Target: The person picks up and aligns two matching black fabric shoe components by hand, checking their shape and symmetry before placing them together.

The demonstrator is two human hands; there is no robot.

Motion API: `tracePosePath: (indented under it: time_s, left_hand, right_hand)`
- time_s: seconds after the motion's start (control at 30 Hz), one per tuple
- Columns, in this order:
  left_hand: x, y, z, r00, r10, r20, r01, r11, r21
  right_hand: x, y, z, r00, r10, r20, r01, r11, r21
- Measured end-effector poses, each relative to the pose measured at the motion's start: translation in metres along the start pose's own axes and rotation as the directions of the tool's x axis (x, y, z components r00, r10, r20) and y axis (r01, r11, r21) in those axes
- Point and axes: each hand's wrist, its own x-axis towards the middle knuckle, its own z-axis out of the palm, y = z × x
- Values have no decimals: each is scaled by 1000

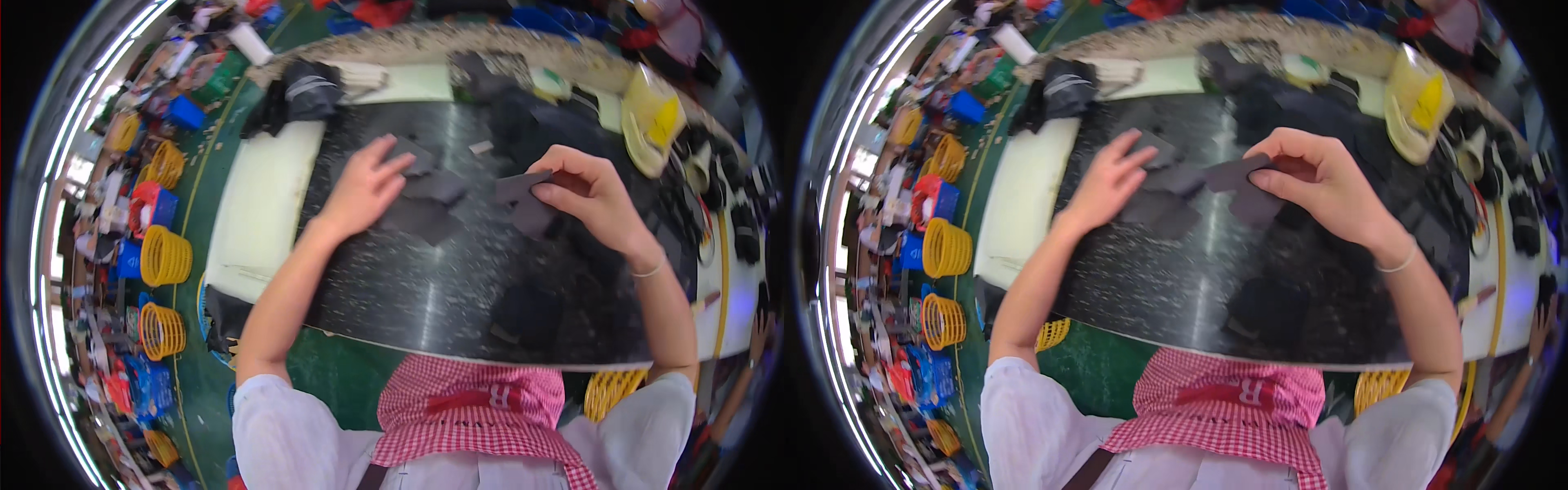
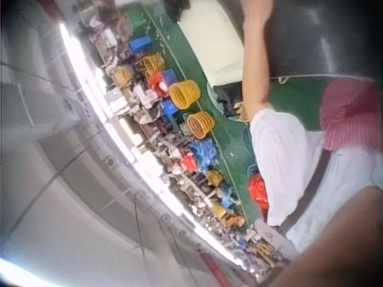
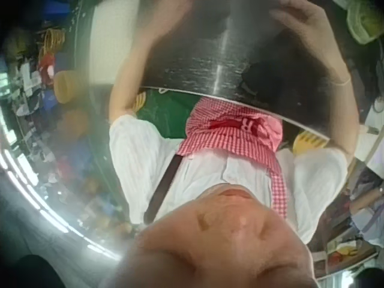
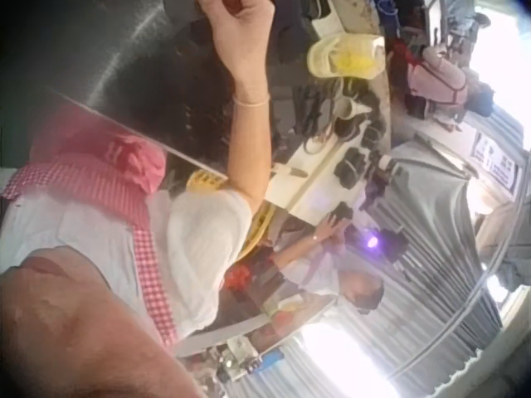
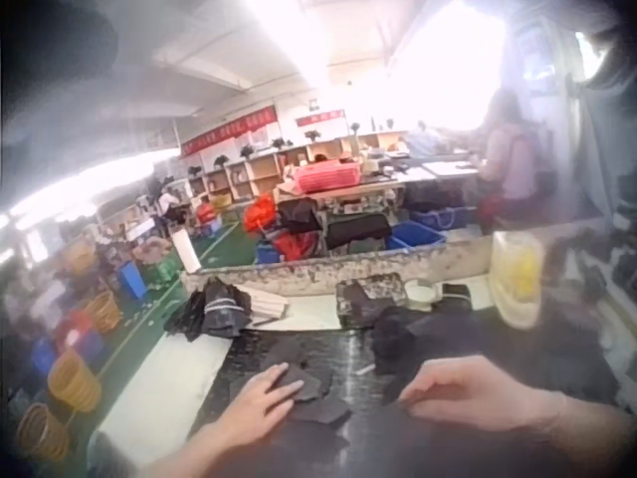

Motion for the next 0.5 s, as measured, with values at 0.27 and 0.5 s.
tracePosePath:
  time_s: [0.27, 0.5]
  left_hand:
    - [-9, 175, 3, 921, -119, 370, 366, 587, -723]
    - [-21, 193, 18, 848, -131, 513, 487, 572, -660]
  right_hand:
    - [-75, 20, 30, 981, 191, 40, -185, 976, -116]
    - [-125, 34, 43, 959, 254, -126, -278, 931, -238]
